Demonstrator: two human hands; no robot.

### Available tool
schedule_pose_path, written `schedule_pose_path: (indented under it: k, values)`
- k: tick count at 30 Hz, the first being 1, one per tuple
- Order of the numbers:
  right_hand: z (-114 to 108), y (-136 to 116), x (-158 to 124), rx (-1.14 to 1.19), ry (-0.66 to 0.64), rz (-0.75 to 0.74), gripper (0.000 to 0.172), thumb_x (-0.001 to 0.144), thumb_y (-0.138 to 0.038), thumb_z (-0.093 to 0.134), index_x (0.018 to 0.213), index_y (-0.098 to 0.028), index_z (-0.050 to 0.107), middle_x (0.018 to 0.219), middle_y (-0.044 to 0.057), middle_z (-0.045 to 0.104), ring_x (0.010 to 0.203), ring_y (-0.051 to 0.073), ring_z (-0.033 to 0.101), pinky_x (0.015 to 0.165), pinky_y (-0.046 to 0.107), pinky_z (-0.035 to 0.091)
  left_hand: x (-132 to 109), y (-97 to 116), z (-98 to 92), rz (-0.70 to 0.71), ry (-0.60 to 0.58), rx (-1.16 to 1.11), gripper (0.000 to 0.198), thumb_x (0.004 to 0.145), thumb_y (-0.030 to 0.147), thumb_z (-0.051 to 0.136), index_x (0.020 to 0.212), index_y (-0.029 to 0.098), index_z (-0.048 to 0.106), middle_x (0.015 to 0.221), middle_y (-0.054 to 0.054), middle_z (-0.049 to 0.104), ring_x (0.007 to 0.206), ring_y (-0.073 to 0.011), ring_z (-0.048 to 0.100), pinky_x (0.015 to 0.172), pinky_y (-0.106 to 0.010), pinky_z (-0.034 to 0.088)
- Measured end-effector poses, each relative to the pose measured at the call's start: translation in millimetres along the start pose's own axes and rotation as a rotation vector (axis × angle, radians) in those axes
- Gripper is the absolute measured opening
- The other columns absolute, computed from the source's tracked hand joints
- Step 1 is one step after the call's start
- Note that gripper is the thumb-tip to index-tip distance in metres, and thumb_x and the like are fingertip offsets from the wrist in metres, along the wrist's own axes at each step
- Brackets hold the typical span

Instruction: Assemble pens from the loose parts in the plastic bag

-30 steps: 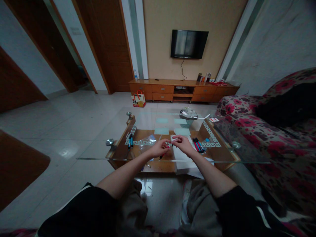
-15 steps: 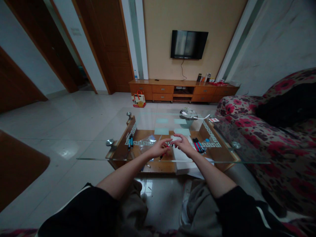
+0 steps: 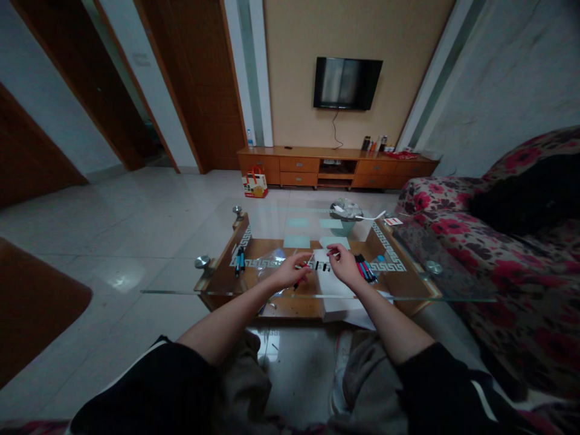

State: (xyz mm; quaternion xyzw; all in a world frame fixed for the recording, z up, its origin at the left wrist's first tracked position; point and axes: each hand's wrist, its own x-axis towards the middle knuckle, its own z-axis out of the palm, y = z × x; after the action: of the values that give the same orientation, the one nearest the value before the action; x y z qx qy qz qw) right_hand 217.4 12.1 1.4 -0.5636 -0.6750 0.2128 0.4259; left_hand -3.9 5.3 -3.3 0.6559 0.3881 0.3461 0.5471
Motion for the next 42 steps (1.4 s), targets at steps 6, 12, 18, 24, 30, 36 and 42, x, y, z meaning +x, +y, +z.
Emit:
schedule_pose_path:
  k: [6,12,18,24,30,36,42]
  values:
    - [2,8,-5,-0.263,-0.137,-0.227,0.028,0.082,-0.012,0.053,0.108,-0.017,0.062,0.105,0.009,0.065,0.093,0.02,0.058,0.087,0.032,0.045,4,-9,-1.6,-0.003,0.014,-0.009,0.056,0.079,0.027,0.072,0.132,0.017,0.055,0.082,-0.003,0.068,0.058,-0.0131,0.066,0.058,-0.026,0.054]
    - [3,0,-10,-0.439,-0.301,-0.263,0.031,0.086,-0.023,0.057,0.116,-0.023,0.064,0.119,0.009,0.063,0.115,0.027,0.05,0.096,0.041,0.038,8,-12,-2.9,-0.032,0.176,0.006,0.055,0.082,0.022,0.068,0.135,0.019,0.051,0.083,-0.003,0.067,0.052,-0.0115,0.065,0.051,-0.022,0.052]
    - [3,-4,-16,-0.536,-0.443,-0.222,0.05,0.088,-0.037,0.059,0.138,-0.033,0.055,0.141,0.009,0.054,0.122,0.033,0.044,0.094,0.047,0.034,11,-21,-7.9,-0.07,0.238,0.009,0.056,0.082,0.018,0.065,0.136,0.02,0.048,0.085,-0.003,0.067,0.051,-0.0105,0.065,0.05,-0.021,0.052]
    - [6,-5,-17,-0.56,-0.473,-0.218,0.051,0.089,-0.039,0.057,0.14,-0.032,0.053,0.141,0.01,0.056,0.122,0.033,0.046,0.094,0.045,0.033,10,-21,-6.8,-0.082,0.227,0.017,0.057,0.082,0.017,0.066,0.136,0.021,0.049,0.084,-0.002,0.067,0.053,-0.0108,0.066,0.055,-0.023,0.054]
    - [9,-2,-15,-0.507,-0.41,-0.214,0.046,0.089,-0.031,0.058,0.135,-0.027,0.059,0.133,0.011,0.062,0.12,0.031,0.049,0.095,0.046,0.036,9,-15,-5.5,-0.089,0.199,0.04,0.056,0.083,0.019,0.066,0.137,0.02,0.049,0.086,-0.003,0.068,0.054,-0.0108,0.066,0.053,-0.021,0.053]
    - [10,3,-2,-0.061,-0.104,-0.181,0.029,0.091,-0.026,0.05,0.109,-0.022,0.072,0.11,0.008,0.073,0.101,0.023,0.064,0.091,0.039,0.047,4,-13,-3.0,-0.081,0.028,0.087,0.055,0.081,0.018,0.067,0.134,0.02,0.054,0.082,-0.003,0.068,0.054,-0.0114,0.065,0.05,-0.019,0.048]
    - [14,9,4,0.379,-0.011,0.039,0.035,0.083,-0.035,0.061,0.113,-0.018,0.068,0.084,0.005,0.073,0.072,0.018,0.066,0.066,0.03,0.052,3,-13,0.1,-0.07,-0.072,0.143,0.052,0.08,0.019,0.067,0.132,0.02,0.057,0.077,-0.002,0.066,0.056,-0.0145,0.067,0.048,-0.019,0.046]
